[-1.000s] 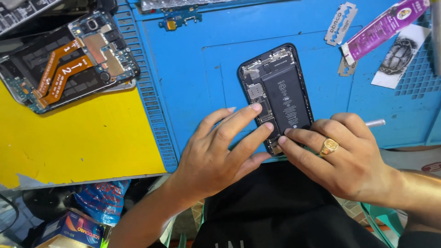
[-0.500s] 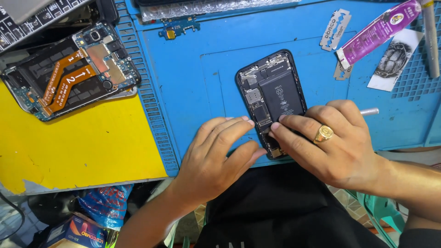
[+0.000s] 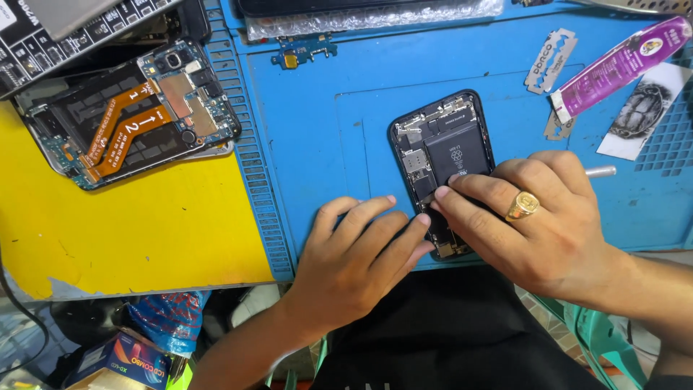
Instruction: Adjusting and pressing down adhesive strips and internal components inside a mobile phone during a repair process.
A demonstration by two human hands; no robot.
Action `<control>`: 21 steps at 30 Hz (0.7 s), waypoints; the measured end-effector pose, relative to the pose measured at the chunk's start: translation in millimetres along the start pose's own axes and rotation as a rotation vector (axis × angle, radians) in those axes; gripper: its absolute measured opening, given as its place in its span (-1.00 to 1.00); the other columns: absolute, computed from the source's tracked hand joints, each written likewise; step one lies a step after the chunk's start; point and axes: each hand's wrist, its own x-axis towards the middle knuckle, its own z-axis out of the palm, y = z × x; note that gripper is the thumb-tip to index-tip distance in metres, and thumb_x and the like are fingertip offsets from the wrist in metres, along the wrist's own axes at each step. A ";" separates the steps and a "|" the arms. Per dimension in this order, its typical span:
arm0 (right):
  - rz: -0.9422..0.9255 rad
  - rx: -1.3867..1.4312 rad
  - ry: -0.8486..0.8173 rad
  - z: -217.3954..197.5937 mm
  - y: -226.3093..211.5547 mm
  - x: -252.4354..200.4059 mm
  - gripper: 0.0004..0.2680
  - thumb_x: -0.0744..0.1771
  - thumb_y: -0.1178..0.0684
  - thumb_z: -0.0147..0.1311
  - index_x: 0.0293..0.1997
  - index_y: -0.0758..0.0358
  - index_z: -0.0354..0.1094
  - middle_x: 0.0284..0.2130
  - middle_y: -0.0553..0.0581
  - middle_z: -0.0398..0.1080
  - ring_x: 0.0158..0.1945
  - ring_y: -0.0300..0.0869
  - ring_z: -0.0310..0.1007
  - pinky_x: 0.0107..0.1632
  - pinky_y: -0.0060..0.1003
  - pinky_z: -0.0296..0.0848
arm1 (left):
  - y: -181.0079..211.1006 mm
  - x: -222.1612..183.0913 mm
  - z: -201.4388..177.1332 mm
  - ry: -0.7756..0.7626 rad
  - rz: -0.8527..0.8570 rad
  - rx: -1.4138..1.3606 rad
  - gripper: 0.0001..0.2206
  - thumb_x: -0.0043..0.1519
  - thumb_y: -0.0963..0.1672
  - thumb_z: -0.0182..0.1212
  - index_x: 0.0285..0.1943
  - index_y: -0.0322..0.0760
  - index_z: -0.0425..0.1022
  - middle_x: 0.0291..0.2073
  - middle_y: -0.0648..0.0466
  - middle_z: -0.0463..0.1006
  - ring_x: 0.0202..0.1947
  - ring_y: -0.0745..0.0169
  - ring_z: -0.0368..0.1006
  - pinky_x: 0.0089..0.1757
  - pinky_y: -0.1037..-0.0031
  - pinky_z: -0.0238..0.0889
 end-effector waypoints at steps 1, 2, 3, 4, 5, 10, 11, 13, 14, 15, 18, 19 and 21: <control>-0.001 -0.001 0.000 0.3 1.2 2.7 -0.91 0.41 0.08 0.22 -0.04 0.21 0.50 -0.15 0.05 0.56 -0.29 -0.04 0.39 -0.17 -0.13 0.24 | 0.0 0.1 0.3 0.002 0.000 0.001 -0.74 0.35 -0.09 0.47 0.10 -0.28 0.54 -0.10 0.04 0.54 0.02 0.02 0.52 -0.08 0.17 0.34; -0.005 -0.013 0.001 0.4 2.4 5.4 -0.91 0.42 0.08 0.22 -0.04 0.21 0.50 -0.15 0.05 0.56 -0.28 -0.03 0.39 -0.17 -0.12 0.24 | 0.2 0.3 0.5 0.010 -0.003 0.008 -0.76 0.36 -0.09 0.44 0.09 -0.27 0.54 -0.10 0.04 0.54 0.01 0.04 0.51 -0.08 0.18 0.35; -0.007 -0.027 0.001 0.4 3.3 7.7 -0.91 0.42 0.08 0.22 -0.03 0.22 0.50 -0.15 0.06 0.55 -0.28 -0.03 0.38 -0.18 -0.11 0.23 | 0.3 0.5 0.9 0.018 -0.004 0.014 -0.78 0.37 -0.09 0.41 0.08 -0.25 0.55 -0.10 0.05 0.53 0.01 0.06 0.51 -0.07 0.19 0.35; -0.007 -0.029 0.001 0.8 4.6 10.0 -0.91 0.42 0.08 0.22 -0.03 0.22 0.50 -0.15 0.06 0.55 -0.28 -0.03 0.38 -0.18 -0.11 0.23 | 0.1 0.6 0.6 0.019 -0.002 0.013 -0.78 0.37 -0.09 0.41 0.08 -0.25 0.55 -0.10 0.05 0.53 0.01 0.06 0.51 -0.07 0.19 0.35; -0.012 -0.033 0.003 1.2 6.2 12.6 -0.91 0.42 0.09 0.22 -0.02 0.23 0.50 -0.15 0.07 0.56 -0.28 -0.02 0.37 -0.18 -0.10 0.21 | 0.2 0.5 0.4 0.008 -0.010 0.002 -0.77 0.37 -0.09 0.42 0.09 -0.25 0.54 -0.04 0.03 0.55 0.02 0.05 0.51 -0.06 0.19 0.35; -0.015 -0.051 0.018 3.0 9.8 21.5 -0.92 0.44 0.11 0.22 -0.03 0.26 0.50 -0.16 0.10 0.54 -0.28 -0.01 0.34 -0.19 -0.09 0.16 | -0.2 0.8 -0.2 -0.007 -0.018 -0.008 -0.76 0.37 -0.08 0.44 0.10 -0.25 0.55 0.06 0.01 0.57 0.05 0.05 0.50 -0.05 0.20 0.33; -0.011 -0.037 0.014 2.4 9.8 21.4 -0.92 0.43 0.11 0.23 -0.04 0.26 0.50 -0.16 0.10 0.55 -0.29 -0.01 0.34 -0.19 -0.09 0.16 | -0.5 1.3 -0.5 -0.010 -0.020 -0.013 -0.77 0.37 -0.09 0.43 0.09 -0.25 0.55 0.06 0.01 0.57 0.04 0.04 0.49 -0.04 0.19 0.32; -0.012 -0.022 0.010 2.3 9.1 20.6 -0.92 0.43 0.12 0.24 -0.04 0.26 0.49 -0.16 0.10 0.55 -0.29 -0.01 0.34 -0.19 -0.09 0.15 | -1.2 2.3 -2.1 -0.010 -0.024 -0.016 -0.78 0.37 -0.09 0.42 0.09 -0.25 0.55 0.06 0.01 0.57 0.04 0.04 0.49 -0.04 0.19 0.32; 0.001 -0.026 0.003 2.8 8.5 19.6 -0.92 0.43 0.11 0.24 -0.03 0.24 0.49 -0.16 0.08 0.54 -0.28 -0.01 0.34 -0.20 -0.09 0.15 | -1.5 2.9 -3.2 -0.007 -0.020 -0.020 -0.81 0.38 -0.11 0.37 0.07 -0.26 0.57 0.06 0.01 0.58 0.03 0.04 0.49 -0.04 0.19 0.31; 0.016 -0.032 -0.002 3.2 7.8 18.0 -0.92 0.43 0.11 0.24 -0.01 0.22 0.48 -0.16 0.06 0.54 -0.27 -0.01 0.35 -0.20 -0.08 0.15 | -1.8 3.6 -3.9 -0.006 -0.013 -0.025 -0.85 0.39 -0.12 0.33 0.05 -0.27 0.58 0.06 0.01 0.59 0.03 0.03 0.49 -0.05 0.18 0.30; 0.023 -0.009 0.023 5.5 12.4 24.9 -0.92 0.43 0.12 0.23 -0.03 0.26 0.49 -0.15 0.08 0.54 -0.26 -0.01 0.32 -0.18 -0.10 0.13 | -4.3 7.3 -9.4 -0.008 0.005 -0.055 -0.87 0.38 -0.14 0.35 0.02 -0.29 0.58 0.04 -0.03 0.58 0.00 0.02 0.50 -0.07 0.18 0.29; 0.022 -0.015 0.025 3.4 12.4 23.7 -0.92 0.43 0.12 0.23 -0.03 0.26 0.49 -0.15 0.08 0.54 -0.26 -0.01 0.32 -0.18 -0.10 0.13 | -7.2 10.8 -14.3 -0.003 0.010 -0.054 -0.87 0.38 -0.14 0.35 0.02 -0.29 0.58 0.04 -0.03 0.58 0.00 0.02 0.50 -0.07 0.18 0.29; 0.054 0.019 0.017 0.2 11.8 22.9 -0.93 0.42 0.14 0.25 -0.03 0.26 0.50 -0.13 0.10 0.55 -0.25 0.02 0.33 -0.21 -0.08 0.13 | -12.7 16.1 -25.6 0.005 0.051 -0.078 -0.85 0.44 -0.24 0.01 -0.03 -0.37 0.53 -0.06 -0.10 0.57 -0.08 -0.01 0.55 -0.13 0.23 0.27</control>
